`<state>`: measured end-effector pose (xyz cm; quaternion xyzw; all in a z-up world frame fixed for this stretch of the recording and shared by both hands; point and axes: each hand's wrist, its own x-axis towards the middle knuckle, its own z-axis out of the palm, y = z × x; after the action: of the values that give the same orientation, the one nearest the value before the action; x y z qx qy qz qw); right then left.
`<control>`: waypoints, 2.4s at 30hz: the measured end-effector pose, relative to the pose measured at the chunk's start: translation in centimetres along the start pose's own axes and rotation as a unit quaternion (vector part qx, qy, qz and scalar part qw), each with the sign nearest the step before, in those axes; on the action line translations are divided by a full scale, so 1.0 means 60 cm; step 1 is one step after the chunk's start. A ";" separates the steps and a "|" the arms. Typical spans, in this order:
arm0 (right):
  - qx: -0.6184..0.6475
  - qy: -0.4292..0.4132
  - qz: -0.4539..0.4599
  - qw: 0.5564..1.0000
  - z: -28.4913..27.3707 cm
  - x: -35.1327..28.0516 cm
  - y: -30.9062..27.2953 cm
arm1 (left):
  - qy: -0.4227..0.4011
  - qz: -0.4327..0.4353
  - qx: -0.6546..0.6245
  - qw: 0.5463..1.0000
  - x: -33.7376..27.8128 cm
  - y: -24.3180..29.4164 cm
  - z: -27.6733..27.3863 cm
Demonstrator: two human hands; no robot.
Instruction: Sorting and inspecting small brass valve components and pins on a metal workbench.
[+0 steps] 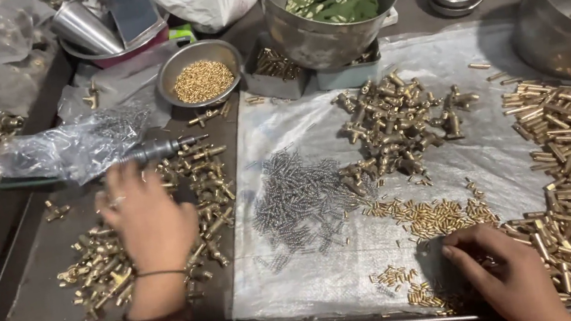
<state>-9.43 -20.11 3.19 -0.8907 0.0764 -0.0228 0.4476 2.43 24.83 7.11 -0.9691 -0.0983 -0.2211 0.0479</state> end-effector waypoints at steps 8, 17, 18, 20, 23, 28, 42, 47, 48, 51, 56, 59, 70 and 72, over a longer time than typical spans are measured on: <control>-0.039 -0.018 0.018 0.999 0.011 0.016 0.029 | -0.088 0.135 0.125 0.979 -0.018 0.031 0.010; -0.036 0.036 0.035 0.998 -0.015 0.003 0.058 | -0.101 0.158 0.227 0.956 0.005 -0.047 0.021; -0.047 0.047 0.033 0.997 -0.017 0.001 0.062 | -0.092 0.152 0.233 0.956 0.007 -0.058 0.026; -0.057 0.050 0.017 0.997 -0.017 -0.005 0.059 | -0.106 0.142 0.221 0.959 0.016 -0.089 0.031; -0.071 0.055 0.009 0.996 -0.017 -0.010 0.051 | -0.097 0.135 0.209 0.964 0.035 -0.147 0.070; -0.060 0.048 0.013 0.997 -0.017 -0.010 0.050 | -0.105 0.108 0.188 0.971 0.063 -0.161 0.063; -0.042 0.066 0.012 0.997 -0.013 -0.008 0.064 | -0.150 0.127 -0.035 0.980 0.086 0.087 0.155; -0.048 0.066 0.044 0.996 -0.011 -0.005 0.068 | -0.123 0.195 -0.004 0.973 0.074 -0.014 0.149; -0.057 0.067 0.053 0.995 -0.012 -0.004 0.064 | -0.096 0.205 0.010 0.974 0.069 -0.042 0.157; -0.078 0.070 0.045 0.993 -0.010 -0.006 0.067 | -0.116 0.221 0.082 0.965 0.065 -0.077 0.137; -0.083 0.072 0.038 0.993 -0.013 -0.008 0.049 | -0.124 0.204 -0.001 0.971 0.067 -0.094 0.156; -0.092 0.068 0.042 0.992 -0.013 -0.006 0.046 | -0.196 0.166 -0.059 0.965 0.049 -0.067 0.123; -0.074 0.078 0.029 0.994 -0.005 -0.007 0.059 | -0.186 0.132 0.099 0.969 -0.118 -0.028 0.036; -0.068 0.080 0.011 0.994 -0.002 -0.010 0.065 | -0.089 0.156 0.132 0.975 -0.117 -0.078 0.051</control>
<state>-10.50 -22.41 0.15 -0.9132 0.1238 -0.0840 0.3790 -3.45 28.63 1.53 -0.9735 0.0218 -0.1087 0.2003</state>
